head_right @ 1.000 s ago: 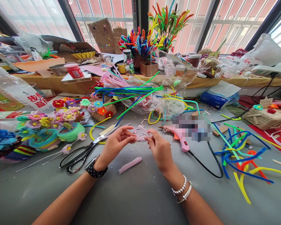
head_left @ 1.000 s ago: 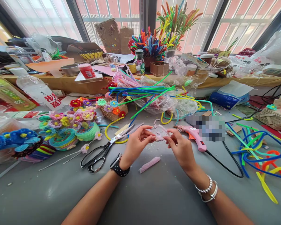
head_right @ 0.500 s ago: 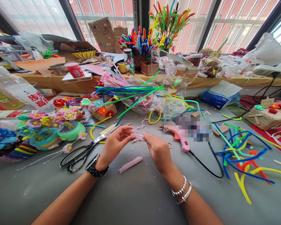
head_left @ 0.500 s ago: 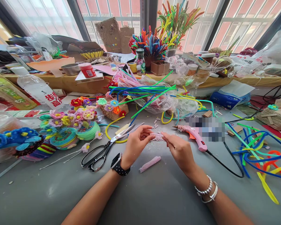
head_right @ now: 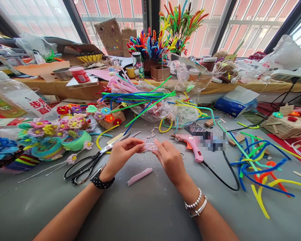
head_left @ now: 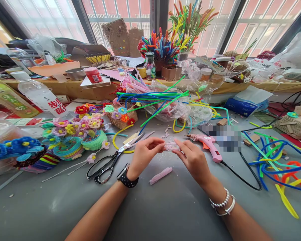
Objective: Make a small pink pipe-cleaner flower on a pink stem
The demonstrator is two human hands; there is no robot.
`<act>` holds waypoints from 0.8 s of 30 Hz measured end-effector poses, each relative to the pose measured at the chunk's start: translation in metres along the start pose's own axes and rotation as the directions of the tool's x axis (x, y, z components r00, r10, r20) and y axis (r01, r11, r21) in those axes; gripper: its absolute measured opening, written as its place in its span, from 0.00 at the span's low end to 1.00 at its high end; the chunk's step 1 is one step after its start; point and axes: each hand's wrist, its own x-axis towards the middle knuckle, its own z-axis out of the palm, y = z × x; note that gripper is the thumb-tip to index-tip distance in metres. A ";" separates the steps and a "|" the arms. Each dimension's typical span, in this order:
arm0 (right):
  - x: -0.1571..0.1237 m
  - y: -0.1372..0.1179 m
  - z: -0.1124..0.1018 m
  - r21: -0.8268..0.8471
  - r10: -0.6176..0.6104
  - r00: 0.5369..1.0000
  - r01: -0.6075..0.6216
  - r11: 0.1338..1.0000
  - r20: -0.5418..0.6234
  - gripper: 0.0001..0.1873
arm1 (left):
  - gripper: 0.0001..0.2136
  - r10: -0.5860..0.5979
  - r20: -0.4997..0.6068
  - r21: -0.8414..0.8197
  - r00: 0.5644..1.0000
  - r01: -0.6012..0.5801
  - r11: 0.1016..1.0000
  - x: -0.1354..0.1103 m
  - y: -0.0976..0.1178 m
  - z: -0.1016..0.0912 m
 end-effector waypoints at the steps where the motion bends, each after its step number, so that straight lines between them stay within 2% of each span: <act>1: 0.000 0.000 0.000 -0.023 -0.006 1.000 0.006 1.000 0.001 0.18 | 0.10 0.048 0.004 0.061 0.999 -0.048 0.997 0.000 -0.001 0.000; 3: 0.000 0.000 0.000 -0.041 -0.012 1.000 0.012 0.999 0.013 0.17 | 0.08 0.207 0.026 0.276 0.978 -0.206 0.939 0.000 -0.004 -0.001; 4: 0.000 0.000 0.001 -0.036 -0.011 1.000 0.012 0.999 0.028 0.16 | 0.07 0.302 0.065 0.409 0.951 -0.302 0.861 -0.001 -0.006 -0.001; 6: 0.000 0.000 0.001 -0.015 -0.008 0.997 0.010 1.000 0.077 0.15 | 0.08 0.442 0.212 0.638 0.872 -0.466 0.614 -0.002 -0.008 -0.002; 8: 0.000 0.000 0.003 0.003 -0.001 0.991 0.000 1.000 0.132 0.14 | 0.10 0.473 0.377 0.745 0.797 -0.564 0.357 -0.004 -0.009 -0.003; 9: 0.000 0.001 0.003 0.006 0.008 0.988 -0.009 1.000 0.153 0.13 | 0.11 0.464 0.435 0.766 0.772 -0.588 0.260 -0.005 -0.009 -0.003; 11: 0.000 0.001 0.004 0.017 0.027 0.984 -0.030 0.999 0.174 0.11 | 0.12 0.452 0.489 0.784 0.746 -0.603 0.146 -0.007 -0.009 -0.003; 13: 0.000 0.001 0.006 0.050 0.038 0.984 -0.047 0.998 0.176 0.10 | 0.11 0.464 0.496 0.787 0.734 -0.606 0.116 -0.008 -0.008 -0.003; 18: -0.001 0.002 0.009 0.173 0.081 0.987 -0.105 0.979 0.139 0.08 | 0.11 0.498 0.486 0.788 0.718 -0.607 0.105 -0.007 -0.009 -0.002; 24: -0.002 0.001 0.009 0.370 0.273 0.953 -0.302 0.878 0.131 0.06 | 0.12 0.511 0.460 0.808 0.726 -0.581 0.099 -0.005 -0.011 -0.001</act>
